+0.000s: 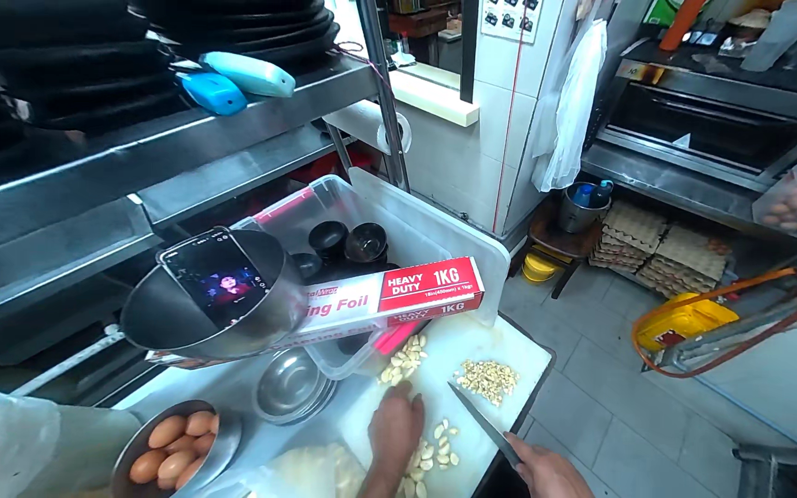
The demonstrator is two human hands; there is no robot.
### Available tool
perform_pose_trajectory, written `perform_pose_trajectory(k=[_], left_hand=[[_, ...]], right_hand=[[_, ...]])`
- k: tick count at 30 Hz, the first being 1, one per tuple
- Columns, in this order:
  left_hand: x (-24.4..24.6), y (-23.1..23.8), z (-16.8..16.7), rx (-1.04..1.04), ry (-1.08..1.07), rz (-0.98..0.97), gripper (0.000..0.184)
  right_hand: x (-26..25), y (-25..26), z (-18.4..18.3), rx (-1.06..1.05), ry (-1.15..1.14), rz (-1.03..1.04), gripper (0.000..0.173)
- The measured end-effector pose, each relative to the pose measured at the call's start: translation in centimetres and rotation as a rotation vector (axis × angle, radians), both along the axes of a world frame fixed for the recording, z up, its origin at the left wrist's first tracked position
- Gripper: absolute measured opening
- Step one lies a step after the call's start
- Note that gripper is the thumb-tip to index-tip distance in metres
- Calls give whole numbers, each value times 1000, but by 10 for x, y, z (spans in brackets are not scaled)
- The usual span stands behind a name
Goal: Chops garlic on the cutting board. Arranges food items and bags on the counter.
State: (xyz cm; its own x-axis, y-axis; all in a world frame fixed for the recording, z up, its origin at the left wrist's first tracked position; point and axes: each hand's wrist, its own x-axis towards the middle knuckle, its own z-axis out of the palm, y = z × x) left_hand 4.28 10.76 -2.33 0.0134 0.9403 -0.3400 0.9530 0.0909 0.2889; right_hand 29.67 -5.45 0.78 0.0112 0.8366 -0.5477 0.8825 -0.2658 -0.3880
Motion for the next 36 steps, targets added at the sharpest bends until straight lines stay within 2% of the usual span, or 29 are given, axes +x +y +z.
perform_pose_trajectory(k=[4, 8, 10, 15, 19, 22, 24, 26, 28, 30, 33, 36], left_hand=[[-10, 12, -13, 66, 29, 80, 35], [3, 8, -19, 83, 62, 0, 27], [8, 4, -23, 80, 10, -62, 26], [20, -14, -35, 88, -151, -251, 25], [26, -20, -42, 111, -160, -264, 25], [26, -21, -43, 118, -149, -266, 25], [29, -21, -35, 52, -113, -278, 25], [33, -18, -15, -113, -54, -301, 25], [31, -11, -2, -184, -6, -276, 26], [23, -3, 0, -98, 5, -168, 28], [11, 19, -2, 24, 27, -16, 43], [5, 32, -10, 9, 31, -53, 39]], right_hand=[[-6, 3, -1, 25, 12, 54, 50], [-4, 19, -7, -14, 56, -17, 51], [1, 22, -7, -13, 37, -47, 51], [4, 11, 9, 32, -27, 58, 50], [-7, 1, 26, -28, -103, 98, 50], [-10, -1, 15, -53, -90, 88, 50], [-11, 0, 5, -57, -61, 76, 50], [-9, 3, 1, -51, -33, 67, 49], [-7, 5, 1, -41, -27, 57, 49], [-5, 4, 2, -34, -29, 47, 49], [-2, 3, -2, -33, -19, 36, 48], [-3, 1, -5, -24, 3, 28, 47]])
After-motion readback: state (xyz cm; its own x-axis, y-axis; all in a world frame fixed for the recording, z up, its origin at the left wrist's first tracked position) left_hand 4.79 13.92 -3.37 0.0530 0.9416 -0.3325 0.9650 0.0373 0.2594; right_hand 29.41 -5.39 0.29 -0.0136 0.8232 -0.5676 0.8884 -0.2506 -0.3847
